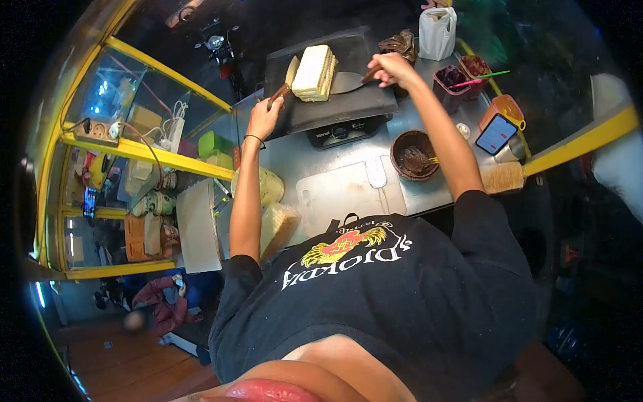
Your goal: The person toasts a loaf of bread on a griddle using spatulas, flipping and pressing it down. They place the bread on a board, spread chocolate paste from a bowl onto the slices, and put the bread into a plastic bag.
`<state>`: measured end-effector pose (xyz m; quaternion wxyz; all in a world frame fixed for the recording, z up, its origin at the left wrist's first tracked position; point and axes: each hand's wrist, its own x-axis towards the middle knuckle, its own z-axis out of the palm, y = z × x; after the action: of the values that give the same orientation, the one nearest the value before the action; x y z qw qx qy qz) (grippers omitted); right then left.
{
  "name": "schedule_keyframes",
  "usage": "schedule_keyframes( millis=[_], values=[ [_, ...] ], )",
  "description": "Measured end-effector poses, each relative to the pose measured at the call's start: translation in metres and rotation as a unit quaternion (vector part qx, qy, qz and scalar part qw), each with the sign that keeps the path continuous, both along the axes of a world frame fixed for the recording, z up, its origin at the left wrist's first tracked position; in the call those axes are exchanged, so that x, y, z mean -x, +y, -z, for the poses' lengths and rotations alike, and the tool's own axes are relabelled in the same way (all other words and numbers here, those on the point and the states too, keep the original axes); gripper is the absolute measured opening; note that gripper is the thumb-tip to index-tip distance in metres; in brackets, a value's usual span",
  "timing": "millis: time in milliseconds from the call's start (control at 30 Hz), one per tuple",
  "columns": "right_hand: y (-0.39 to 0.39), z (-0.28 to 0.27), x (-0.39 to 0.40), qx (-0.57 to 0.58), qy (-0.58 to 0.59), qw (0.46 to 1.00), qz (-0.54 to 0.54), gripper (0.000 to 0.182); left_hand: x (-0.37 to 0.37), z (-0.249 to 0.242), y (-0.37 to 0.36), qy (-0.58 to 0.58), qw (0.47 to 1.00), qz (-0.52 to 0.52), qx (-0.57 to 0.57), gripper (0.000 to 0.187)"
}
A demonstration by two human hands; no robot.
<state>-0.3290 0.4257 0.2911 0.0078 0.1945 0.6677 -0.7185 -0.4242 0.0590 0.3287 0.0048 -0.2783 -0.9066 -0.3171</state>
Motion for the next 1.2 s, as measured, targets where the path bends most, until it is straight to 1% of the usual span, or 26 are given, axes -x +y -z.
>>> schedule_keyframes(
  millis=[67,133,167,233,267,300,333,367,433,467,500,533,600,667,700,767,833,867,900,933,967,1033,1100,1167,1200],
  values=[
    [-0.027,0.011,0.009,0.050,0.029,0.997,0.044,0.028,0.002,0.001,0.006,-0.002,1.000,0.006,0.029,0.048],
    [-0.049,0.017,0.022,0.085,0.065,0.991,0.075,0.029,0.006,0.005,0.008,0.005,1.000,0.015,0.022,0.048],
    [-0.061,0.006,0.023,0.044,0.067,0.992,0.093,0.029,0.010,0.004,0.009,0.013,1.000,0.020,0.011,0.049],
    [-0.086,-0.019,0.019,-0.095,0.084,0.986,0.105,0.029,0.019,0.000,0.006,0.016,0.999,0.019,0.021,0.049],
    [-0.100,-0.030,0.009,-0.225,0.131,0.959,0.112,0.029,0.023,0.000,0.002,0.011,0.999,0.013,0.030,0.049],
    [-0.115,-0.040,-0.003,-0.351,0.173,0.913,0.118,0.029,0.029,0.003,-0.002,0.027,0.999,0.020,0.011,0.047],
    [-0.130,-0.050,-0.017,-0.394,0.156,0.899,0.107,0.031,0.041,0.008,-0.008,0.008,0.999,0.036,0.005,0.046],
    [-0.144,-0.048,-0.031,-0.368,0.234,0.893,0.107,0.028,0.049,0.007,-0.011,-0.010,0.998,0.054,-0.002,0.045],
    [-0.153,-0.038,-0.045,-0.401,0.276,0.871,0.067,0.024,0.059,0.004,-0.019,-0.053,0.996,0.050,0.050,0.046],
    [-0.153,-0.036,-0.053,-0.396,0.273,0.874,0.077,0.024,0.067,0.008,-0.026,-0.054,0.996,0.057,0.036,0.044],
    [-0.152,-0.035,-0.062,-0.317,0.254,0.908,0.099,0.023,0.075,0.012,-0.031,-0.053,0.996,0.065,0.021,0.042],
    [-0.149,-0.032,-0.069,-0.234,0.235,0.936,0.119,0.021,0.073,0.007,-0.032,-0.052,0.996,0.072,0.030,0.042],
    [-0.134,-0.018,-0.074,-0.211,0.217,0.938,0.172,0.021,0.064,-0.002,-0.036,-0.140,0.989,0.024,-0.036,0.039],
    [-0.120,-0.010,-0.078,-0.171,0.192,0.947,0.194,0.020,0.068,-0.003,-0.042,-0.153,0.988,0.024,-0.024,0.039],
    [-0.114,-0.007,-0.079,-0.143,0.185,0.956,0.178,0.017,0.069,-0.002,-0.044,-0.165,0.986,0.020,-0.022,0.038],
    [-0.107,-0.003,-0.076,-0.139,0.192,0.953,0.188,0.023,0.063,0.001,-0.040,-0.153,0.987,0.026,-0.034,0.039],
    [-0.107,0.000,-0.069,-0.136,0.178,0.957,0.184,0.023,0.060,0.003,-0.033,-0.114,0.993,0.018,-0.015,0.040],
    [-0.111,0.002,-0.063,-0.164,0.180,0.952,0.188,0.023,0.060,0.005,-0.028,-0.069,0.997,0.023,0.000,0.041],
    [-0.115,0.003,-0.058,-0.192,0.182,0.945,0.192,0.023,0.059,0.007,-0.025,-0.068,0.997,0.023,0.000,0.041],
    [-0.122,0.003,-0.056,-0.195,0.195,0.941,0.197,0.024,0.049,0.003,-0.019,-0.005,0.999,0.034,0.026,0.041],
    [-0.129,0.001,-0.055,-0.227,0.187,0.936,0.192,0.025,0.037,-0.002,-0.010,0.057,0.996,0.045,0.052,0.041],
    [-0.148,0.007,-0.048,-0.213,0.239,0.924,0.208,0.026,-0.002,-0.026,0.012,0.120,0.985,0.067,0.107,0.042],
    [-0.157,0.000,-0.052,-0.206,0.208,0.933,0.210,0.026,-0.023,-0.042,0.025,0.157,0.974,0.083,0.143,0.041],
    [-0.148,-0.007,-0.058,-0.205,0.193,0.933,0.224,0.028,-0.043,-0.067,0.035,0.159,0.971,0.086,0.154,0.041],
    [-0.135,0.011,-0.045,-0.175,0.198,0.938,0.224,0.021,-0.049,-0.077,0.037,0.156,0.972,0.099,0.145,0.039]
  ],
)
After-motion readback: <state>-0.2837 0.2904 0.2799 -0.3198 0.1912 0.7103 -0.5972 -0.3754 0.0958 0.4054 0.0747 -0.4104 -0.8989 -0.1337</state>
